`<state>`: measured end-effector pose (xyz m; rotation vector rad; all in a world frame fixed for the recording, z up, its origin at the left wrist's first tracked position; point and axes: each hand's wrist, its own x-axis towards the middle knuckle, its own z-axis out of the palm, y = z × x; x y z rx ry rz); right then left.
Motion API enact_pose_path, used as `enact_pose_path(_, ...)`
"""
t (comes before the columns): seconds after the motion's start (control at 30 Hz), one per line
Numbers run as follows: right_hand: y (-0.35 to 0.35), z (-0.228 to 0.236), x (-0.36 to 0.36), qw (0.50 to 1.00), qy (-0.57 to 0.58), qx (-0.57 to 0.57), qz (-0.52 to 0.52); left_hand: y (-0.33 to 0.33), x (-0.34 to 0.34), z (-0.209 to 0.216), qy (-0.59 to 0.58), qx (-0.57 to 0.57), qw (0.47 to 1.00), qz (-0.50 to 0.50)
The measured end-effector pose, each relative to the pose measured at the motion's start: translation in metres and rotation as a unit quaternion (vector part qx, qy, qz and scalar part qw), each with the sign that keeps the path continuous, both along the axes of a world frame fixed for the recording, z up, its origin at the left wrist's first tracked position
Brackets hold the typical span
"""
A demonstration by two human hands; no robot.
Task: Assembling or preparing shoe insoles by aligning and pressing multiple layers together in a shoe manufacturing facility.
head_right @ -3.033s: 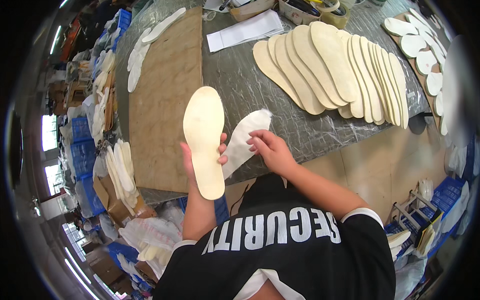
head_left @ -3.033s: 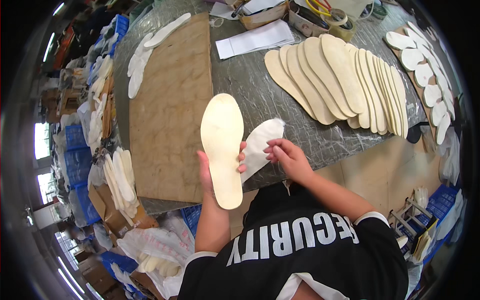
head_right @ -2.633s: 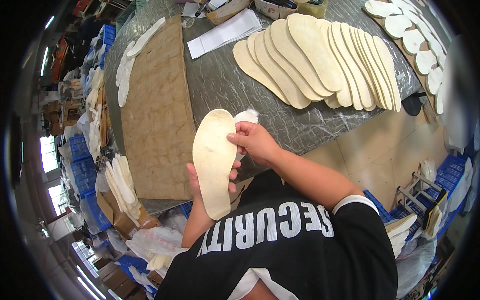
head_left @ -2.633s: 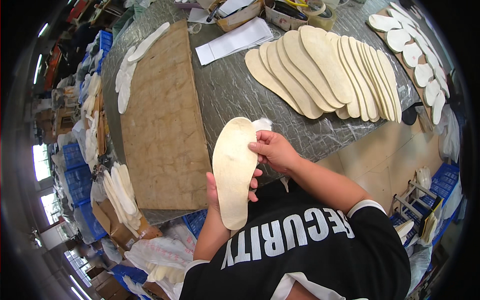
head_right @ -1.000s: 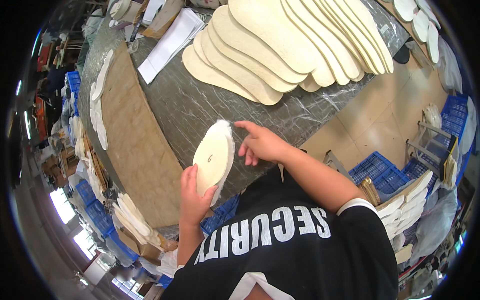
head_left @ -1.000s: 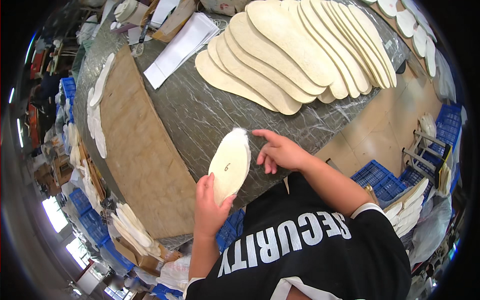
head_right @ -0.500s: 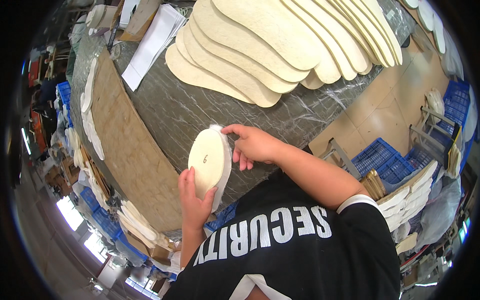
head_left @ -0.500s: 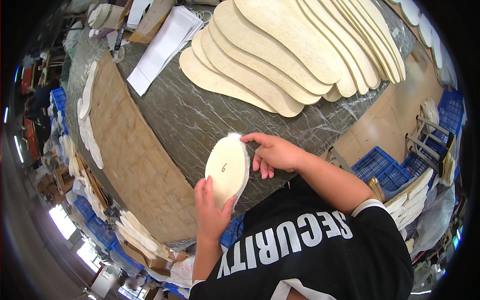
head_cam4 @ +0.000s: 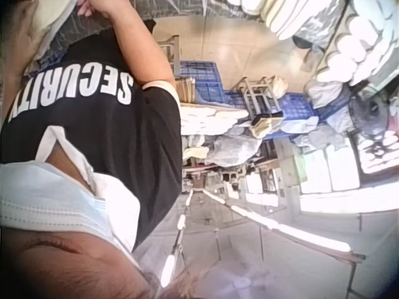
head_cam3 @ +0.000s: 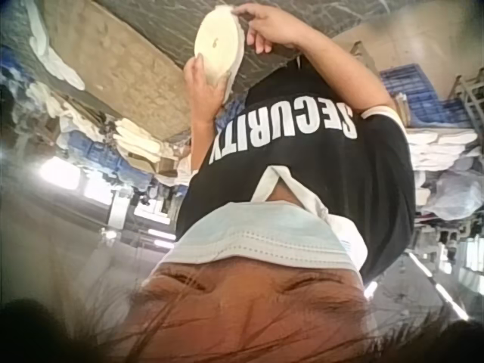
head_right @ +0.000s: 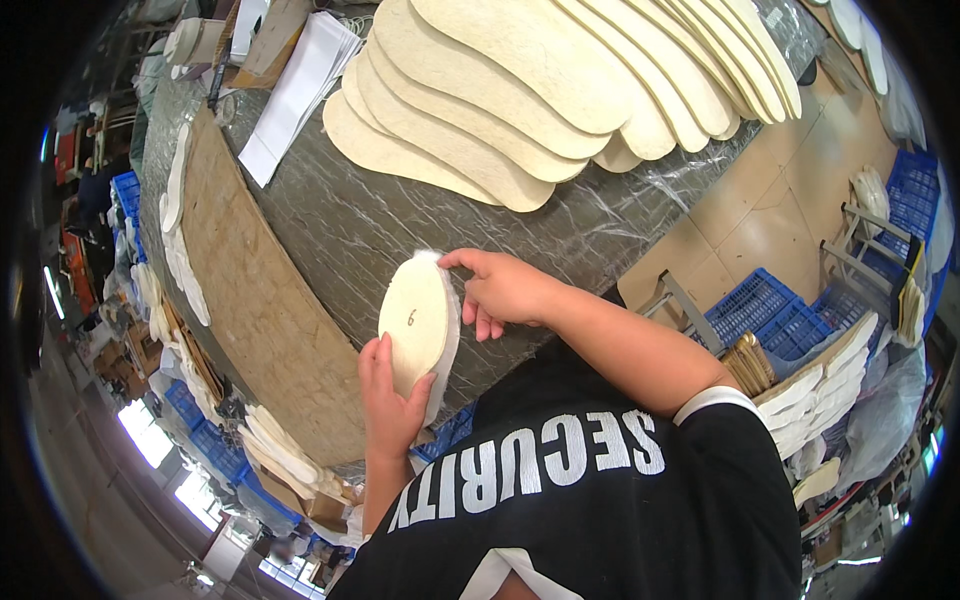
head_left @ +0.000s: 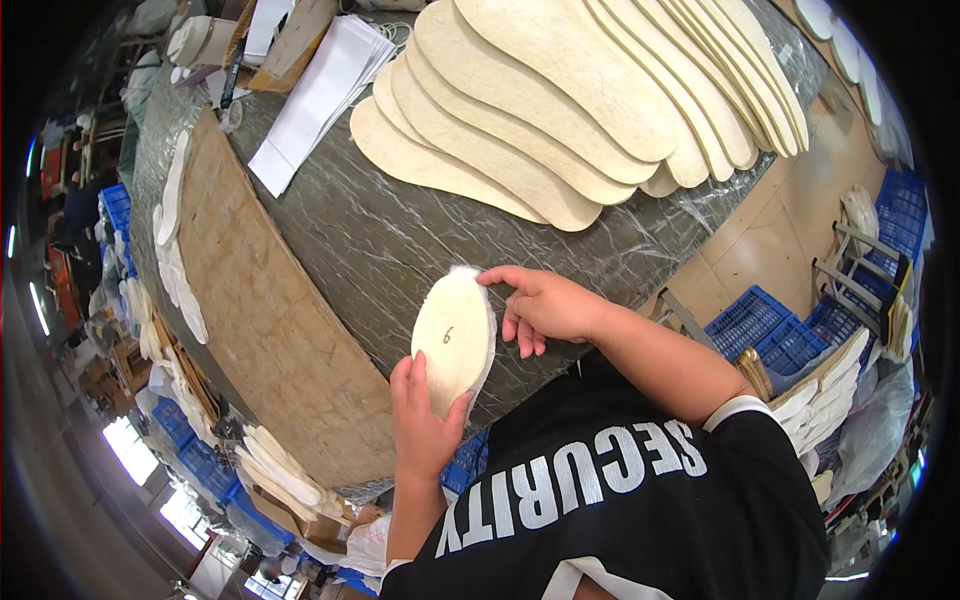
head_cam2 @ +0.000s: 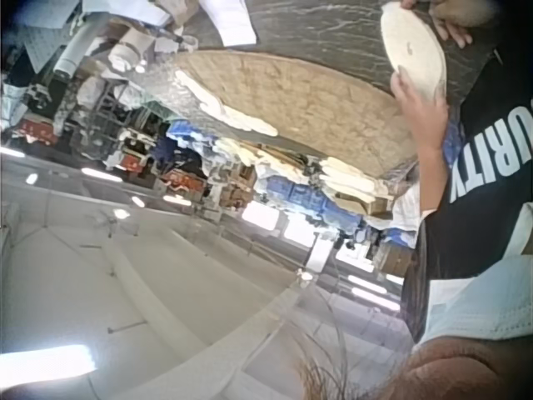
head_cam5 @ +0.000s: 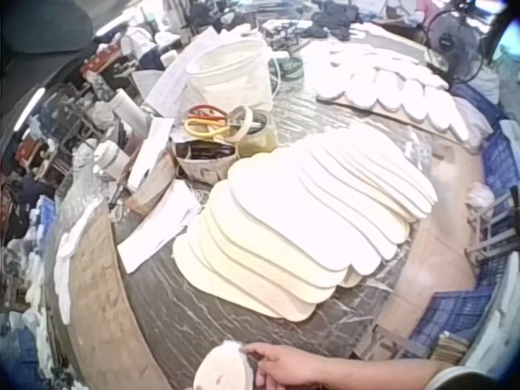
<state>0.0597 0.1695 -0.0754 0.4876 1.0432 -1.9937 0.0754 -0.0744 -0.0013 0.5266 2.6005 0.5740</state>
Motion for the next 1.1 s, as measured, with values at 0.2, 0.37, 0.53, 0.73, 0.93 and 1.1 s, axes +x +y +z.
enact_pose_path(0.2, 0.000, 0.001, 0.000, 1.000, 0.006, 0.005, 0.006, 0.003, -0.002, -0.001, -0.028, 0.009, 0.999, 0.022)
enact_pose_path(0.37, 0.000, 0.001, 0.001, 1.000, 0.010, 0.010, 0.006, 0.004, -0.003, -0.001, -0.028, 0.001, 1.000, 0.013)
enact_pose_path(0.53, 0.000, -0.001, 0.002, 1.000, 0.017, 0.011, 0.004, 0.002, -0.007, 0.001, -0.020, -0.028, 0.999, -0.010)
enact_pose_path(0.73, -0.009, 0.010, 0.020, 0.986, 0.098, 0.132, -0.001, -0.005, -0.012, 0.000, -0.037, -0.010, 0.999, -0.015)
enact_pose_path(0.93, -0.016, 0.013, 0.036, 0.989, 0.084, 0.120, 0.015, -0.004, -0.013, 0.001, -0.035, -0.024, 0.999, -0.024)
enact_pose_path(1.1, -0.016, 0.012, 0.036, 0.990, 0.080, 0.115, 0.012, 0.001, -0.011, 0.001, -0.034, -0.044, 0.998, -0.020)
